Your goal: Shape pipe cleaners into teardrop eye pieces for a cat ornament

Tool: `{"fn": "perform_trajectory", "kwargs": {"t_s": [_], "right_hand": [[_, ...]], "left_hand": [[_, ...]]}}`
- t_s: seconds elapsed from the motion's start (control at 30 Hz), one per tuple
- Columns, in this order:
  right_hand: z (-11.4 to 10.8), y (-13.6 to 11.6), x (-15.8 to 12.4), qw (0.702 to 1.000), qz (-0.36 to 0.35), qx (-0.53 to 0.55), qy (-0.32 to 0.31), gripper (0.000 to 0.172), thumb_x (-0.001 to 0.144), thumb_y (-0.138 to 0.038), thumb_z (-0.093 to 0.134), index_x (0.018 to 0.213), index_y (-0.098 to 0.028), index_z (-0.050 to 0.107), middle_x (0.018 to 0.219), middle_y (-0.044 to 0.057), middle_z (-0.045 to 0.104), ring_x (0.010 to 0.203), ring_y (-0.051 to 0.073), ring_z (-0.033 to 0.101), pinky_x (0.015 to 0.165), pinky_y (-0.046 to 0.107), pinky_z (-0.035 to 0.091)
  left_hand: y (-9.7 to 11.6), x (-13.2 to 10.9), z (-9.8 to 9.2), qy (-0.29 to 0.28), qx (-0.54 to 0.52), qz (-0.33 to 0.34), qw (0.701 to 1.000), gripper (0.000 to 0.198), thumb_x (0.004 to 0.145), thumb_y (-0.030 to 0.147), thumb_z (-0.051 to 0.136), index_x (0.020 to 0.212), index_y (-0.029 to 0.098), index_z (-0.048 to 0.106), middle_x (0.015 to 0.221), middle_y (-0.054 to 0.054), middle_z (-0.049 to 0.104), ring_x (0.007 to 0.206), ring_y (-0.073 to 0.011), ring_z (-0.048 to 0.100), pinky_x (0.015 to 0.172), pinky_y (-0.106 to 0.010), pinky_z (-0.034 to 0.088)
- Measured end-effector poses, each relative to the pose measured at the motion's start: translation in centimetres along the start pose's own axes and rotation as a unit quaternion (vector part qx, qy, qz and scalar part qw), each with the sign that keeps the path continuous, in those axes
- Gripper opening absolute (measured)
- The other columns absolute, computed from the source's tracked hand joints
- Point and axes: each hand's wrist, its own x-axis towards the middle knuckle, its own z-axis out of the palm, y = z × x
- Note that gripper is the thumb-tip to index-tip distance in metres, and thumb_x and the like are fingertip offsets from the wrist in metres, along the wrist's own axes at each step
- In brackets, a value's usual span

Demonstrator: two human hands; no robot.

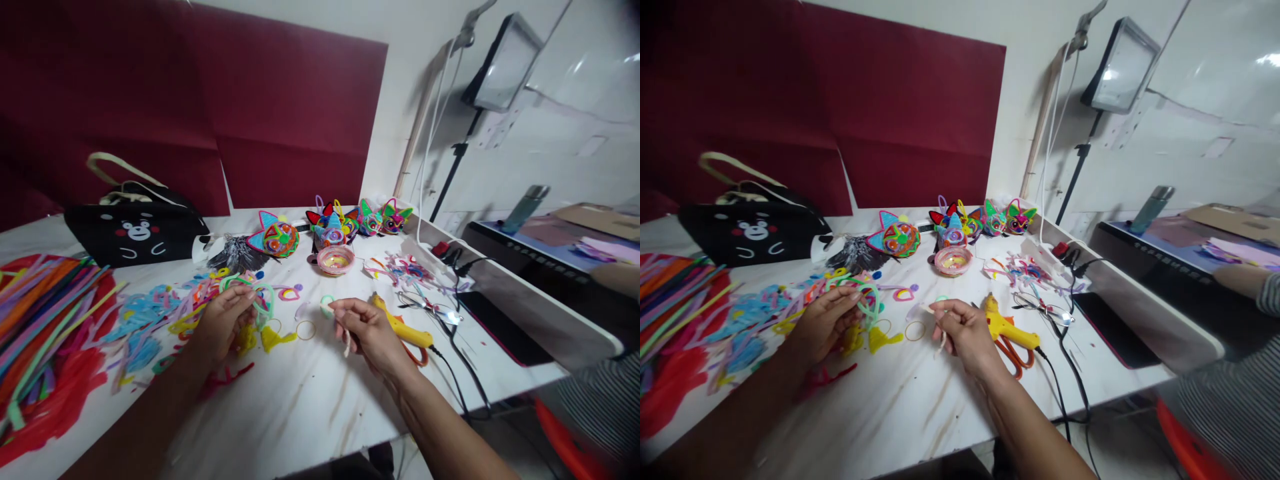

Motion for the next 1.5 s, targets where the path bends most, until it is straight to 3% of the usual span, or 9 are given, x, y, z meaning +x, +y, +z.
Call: {"fn": "perform_trajectory", "kwargs": {"t_s": [0.17, 0.33, 0.47, 0.73, 0.97, 1.07, 1.23, 1.37, 1.5], "right_hand": [[-1.3, -1.1, -0.9, 0.997, -0.036, -0.061, -0.029, 0.034, 0.072, -0.047, 0.075, 0.085, -0.017, 0.068, 0.071, 0.001, 0.07, 0.041, 0.006, 0.047, 0.034, 0.017, 0.029], [-5.5, -3.8, 0.4, 0.974, -0.122, -0.188, 0.025, 0.034, 0.074, -0.048, 0.074, 0.086, -0.016, 0.071, 0.056, 0.001, 0.065, 0.045, 0.012, 0.056, 0.038, 0.02, 0.037], [-11.0, -6.1, 4.6, 0.887, -0.192, -0.381, 0.174, 0.036, 0.084, -0.048, 0.059, 0.093, -0.015, 0.07, 0.071, 0.006, 0.071, 0.045, 0.013, 0.058, 0.04, 0.022, 0.038], [-17.3, -8.3, 8.2, 0.791, -0.199, -0.511, 0.271, 0.015, 0.079, -0.019, 0.059, 0.078, -0.015, 0.073, 0.091, 0.016, 0.075, 0.088, 0.027, 0.07, 0.081, 0.035, 0.047], [-11.4, -6.4, 1.0, 0.801, -0.211, -0.536, 0.16, 0.016, 0.084, -0.026, 0.058, 0.086, -0.019, 0.072, 0.078, 0.006, 0.074, 0.067, 0.019, 0.067, 0.064, 0.027, 0.048], [-5.9, -4.1, -2.6, 0.841, -0.229, -0.49, -0.007, 0.02, 0.091, -0.024, 0.051, 0.093, -0.019, 0.07, 0.087, 0.006, 0.073, 0.076, 0.017, 0.068, 0.068, 0.026, 0.049], [1.1, -0.1, -4.0, 0.924, -0.096, -0.363, -0.073, 0.053, 0.084, -0.035, 0.067, 0.132, -0.019, 0.053, 0.113, 0.009, 0.068, 0.072, 0.016, 0.068, 0.066, 0.027, 0.053], [2.6, 2.5, -1.9, 0.981, 0.023, -0.15, -0.124, 0.04, 0.083, -0.052, 0.062, 0.095, -0.013, 0.063, 0.084, 0.006, 0.068, 0.052, 0.013, 0.065, 0.037, 0.018, 0.04], [2.6, 3.5, -0.7, 0.989, 0.042, -0.056, -0.131, 0.046, 0.075, -0.059, 0.069, 0.077, -0.014, 0.062, 0.073, 0.003, 0.067, 0.049, 0.011, 0.062, 0.034, 0.016, 0.04]], "left_hand": [[-0.1, 0.2, -0.1, 0.001, 0.005, -0.011, 1.0, 0.036, 0.052, 0.027, 0.087, 0.076, 0.015, 0.063, 0.061, 0.002, 0.063, 0.05, -0.0112, 0.06, 0.045, -0.018, 0.048], [-0.8, 0.7, -0.7, -0.019, 0.016, -0.008, 1.0, 0.035, 0.057, 0.031, 0.086, 0.079, 0.017, 0.064, 0.063, 0.002, 0.064, 0.052, -0.0106, 0.06, 0.047, -0.018, 0.051], [-1.0, 0.8, -0.8, -0.022, 0.018, -0.012, 1.0, 0.033, 0.056, 0.031, 0.087, 0.077, 0.017, 0.065, 0.062, 0.002, 0.063, 0.052, -0.0103, 0.059, 0.046, -0.016, 0.05], [-0.4, 0.4, -0.3, -0.02, 0.042, -0.017, 0.999, 0.032, 0.053, 0.033, 0.088, 0.074, 0.019, 0.067, 0.056, 0.0, 0.064, 0.047, -0.0124, 0.057, 0.039, -0.018, 0.046], [-0.7, -0.4, 0.5, -0.018, 0.044, -0.039, 0.998, 0.042, 0.05, 0.039, 0.089, 0.076, 0.019, 0.065, 0.063, 0.002, 0.065, 0.052, -0.012, 0.061, 0.044, -0.017, 0.048], [-0.6, -1.4, 1.2, -0.063, 0.055, -0.047, 0.995, 0.039, 0.056, 0.041, 0.088, 0.076, 0.018, 0.063, 0.065, 0.003, 0.065, 0.057, -0.0107, 0.062, 0.054, -0.018, 0.052], [-0.6, -3.4, 1.9, -0.145, 0.05, -0.062, 0.986, 0.034, 0.066, 0.04, 0.084, 0.078, 0.018, 0.061, 0.065, 0.002, 0.066, 0.059, -0.0125, 0.064, 0.056, -0.02, 0.052], [-0.9, -4.3, 2.3, -0.192, 0.039, -0.07, 0.978, 0.032, 0.072, 0.039, 0.08, 0.082, 0.017, 0.059, 0.068, 0.0, 0.07, 0.062, -0.0138, 0.066, 0.059, -0.022, 0.053], [-1.1, -4.4, 2.5, -0.21, 0.03, -0.073, 0.974, 0.032, 0.073, 0.038, 0.079, 0.082, 0.016, 0.056, 0.066, -0.001, 0.07, 0.061, -0.014, 0.067, 0.06, -0.023, 0.053]]}}
